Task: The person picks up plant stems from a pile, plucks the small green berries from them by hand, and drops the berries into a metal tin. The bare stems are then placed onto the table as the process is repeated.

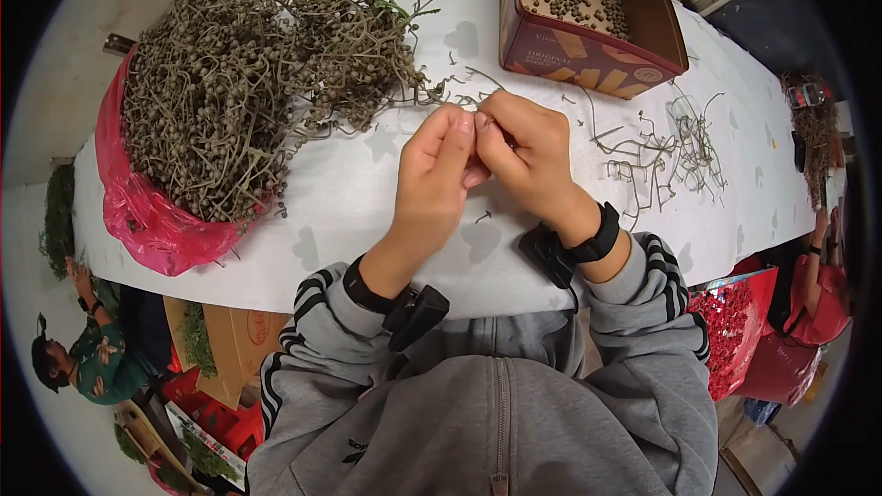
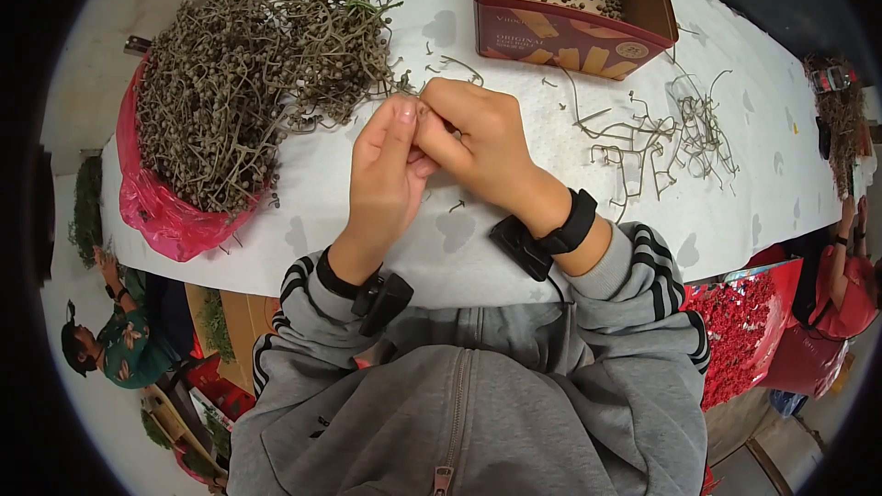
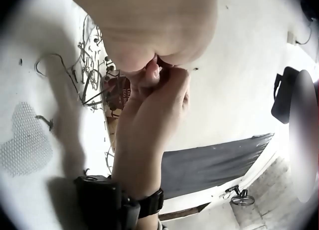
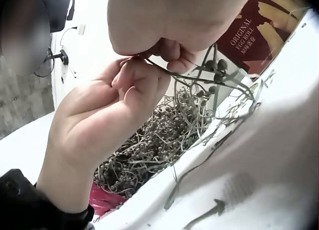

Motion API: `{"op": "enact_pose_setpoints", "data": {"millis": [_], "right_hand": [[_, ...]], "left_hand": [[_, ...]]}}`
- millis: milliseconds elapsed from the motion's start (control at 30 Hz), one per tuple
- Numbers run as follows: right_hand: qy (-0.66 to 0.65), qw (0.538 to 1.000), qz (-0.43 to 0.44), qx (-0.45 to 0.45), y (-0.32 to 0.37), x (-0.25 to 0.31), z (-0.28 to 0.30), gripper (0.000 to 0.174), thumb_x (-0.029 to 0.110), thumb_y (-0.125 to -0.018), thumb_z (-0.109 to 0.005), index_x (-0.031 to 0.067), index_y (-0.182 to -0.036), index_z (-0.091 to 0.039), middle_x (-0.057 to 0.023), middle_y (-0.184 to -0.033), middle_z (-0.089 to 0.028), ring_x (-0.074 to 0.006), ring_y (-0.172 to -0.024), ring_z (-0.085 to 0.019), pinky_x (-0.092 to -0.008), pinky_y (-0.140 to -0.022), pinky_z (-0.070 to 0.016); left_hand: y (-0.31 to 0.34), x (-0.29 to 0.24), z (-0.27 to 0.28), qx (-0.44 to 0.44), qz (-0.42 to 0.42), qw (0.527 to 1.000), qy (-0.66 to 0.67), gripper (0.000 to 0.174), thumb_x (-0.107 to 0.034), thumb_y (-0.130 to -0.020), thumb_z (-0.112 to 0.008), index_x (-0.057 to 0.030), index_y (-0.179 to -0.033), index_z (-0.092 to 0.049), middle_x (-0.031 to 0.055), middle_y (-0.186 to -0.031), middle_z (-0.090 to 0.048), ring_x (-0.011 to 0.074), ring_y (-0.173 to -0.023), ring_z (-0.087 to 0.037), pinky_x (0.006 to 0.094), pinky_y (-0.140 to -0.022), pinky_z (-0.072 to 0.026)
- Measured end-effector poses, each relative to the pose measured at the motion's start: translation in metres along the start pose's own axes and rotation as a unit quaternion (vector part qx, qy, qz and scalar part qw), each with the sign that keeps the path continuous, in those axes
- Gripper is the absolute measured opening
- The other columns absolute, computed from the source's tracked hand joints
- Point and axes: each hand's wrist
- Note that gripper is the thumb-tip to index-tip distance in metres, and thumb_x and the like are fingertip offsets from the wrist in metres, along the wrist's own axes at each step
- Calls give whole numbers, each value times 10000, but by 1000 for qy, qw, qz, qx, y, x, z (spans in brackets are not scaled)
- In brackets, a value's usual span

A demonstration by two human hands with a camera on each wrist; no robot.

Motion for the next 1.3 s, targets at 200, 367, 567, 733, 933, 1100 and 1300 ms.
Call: {"op": "enact_pose_setpoints", "data": {"millis": [200,367,567,733,933,1100,1300], "right_hand": [[-283,920,-254,-92,-10,-12,10,192,134,-964,-468,16,-824,-528,51,-591,-335,-66,-511,-318,-236,-524,-359],[-383,871,-294,-91,-12,-20,23,234,191,-981,-466,17,-849,-550,65,-579,-300,-49,-500,-260,-231,-514,-338],[-391,863,-306,-90,-13,-18,26,233,210,-974,-499,0,-891,-558,65,-575,-294,-43,-486,-251,-229,-504,-327],[-371,871,-317,-53,-11,-16,22,235,233,-967,-516,4,-939,-561,64,-587,-330,-41,-494,-275,-228,-502,-335],[-130,946,-298,18,-10,-15,42,188,212,-939,-563,26,-969,-554,53,-640,-431,-41,-559,-371,-219,-532,-365],[-53,959,-203,190,-17,2,58,135,150,-910,-589,36,-967,-544,34,-698,-498,-48,-617,-437,-204,-566,-382],[-26,990,-97,102,-11,-4,46,127,137,-884,-611,31,-925,-553,21,-716,-492,-50,-618,-440,-203,-569,-371]], "left_hand": [[-6,-26,6,-69,64,995,36,264,-263,-998,-413,-51,-851,-467,10,-771,-487,61,-638,-405,209,-528,-324],[-12,-34,26,-60,96,992,49,290,-315,-984,-433,-55,-870,-487,4,-782,-496,45,-623,-397,186,-516,-312],[-11,-19,18,-5,201,957,-210,246,-290,-974,-490,-52,-988,-550,-61,-695,-391,24,-542,-304,172,-459,-249],[-13,-3,13,-46,214,970,106,218,-240,-959,-538,-41,-1040,-574,-89,-648,-348,19,-490,-244,183,-428,-220],[-12,-5,19,-67,133,988,47,201,-216,-948,-560,-20,-982,-591,-87,-630,-364,15,-480,-243,187,-420,-213],[-10,-8,13,-127,79,989,-17,211,-209,-937,-579,-1,-930,-613,-85,-620,-381,9,-475,-239,186,-423,-211],[-8,-11,11,-116,41,986,-114,254,-229,-948,-563,16,-915,-624,-87,-593,-370,8,-469,-228,191,-424,-204]]}}
Point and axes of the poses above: each hand's wrist, its own y-axis away from the middle knuckle, its own z-axis out of the back of the hand, x = y × z
